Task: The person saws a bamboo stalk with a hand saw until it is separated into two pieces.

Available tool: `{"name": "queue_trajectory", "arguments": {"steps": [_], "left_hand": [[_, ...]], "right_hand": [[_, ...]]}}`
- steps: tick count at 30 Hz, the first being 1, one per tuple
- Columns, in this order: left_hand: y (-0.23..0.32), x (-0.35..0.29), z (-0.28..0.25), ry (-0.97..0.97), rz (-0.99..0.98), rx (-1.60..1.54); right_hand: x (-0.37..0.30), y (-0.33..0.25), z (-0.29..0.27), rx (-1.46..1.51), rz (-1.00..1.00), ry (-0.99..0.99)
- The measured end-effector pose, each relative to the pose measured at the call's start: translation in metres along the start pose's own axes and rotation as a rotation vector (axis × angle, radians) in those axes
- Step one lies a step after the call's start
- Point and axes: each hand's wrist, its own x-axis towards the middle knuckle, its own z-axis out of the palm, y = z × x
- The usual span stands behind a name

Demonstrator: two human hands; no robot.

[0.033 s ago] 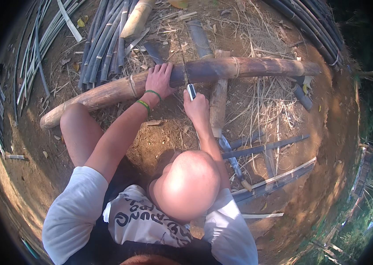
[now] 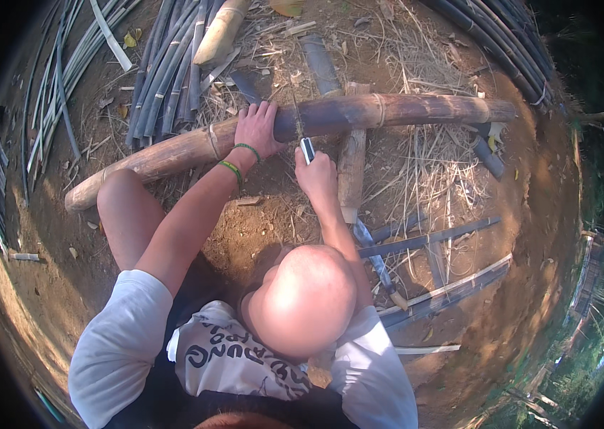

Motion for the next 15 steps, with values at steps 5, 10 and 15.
{"name": "queue_trajectory", "arguments": {"steps": [5, 10, 15], "left_hand": [[-0.011, 0.022, -0.014, -0.154, -0.018, -0.002], [-0.019, 0.035, -0.026, -0.372, -0.017, -0.120], [-0.021, 0.048, -0.029, -0.422, -0.012, -0.120]], "right_hand": [[-0.010, 0.000, 0.000, 0.019, -0.016, 0.022], [-0.092, 0.058, 0.007, 0.055, 0.062, 0.052], [-0.144, 0.086, 0.012, -0.043, 0.205, 0.002]]}}
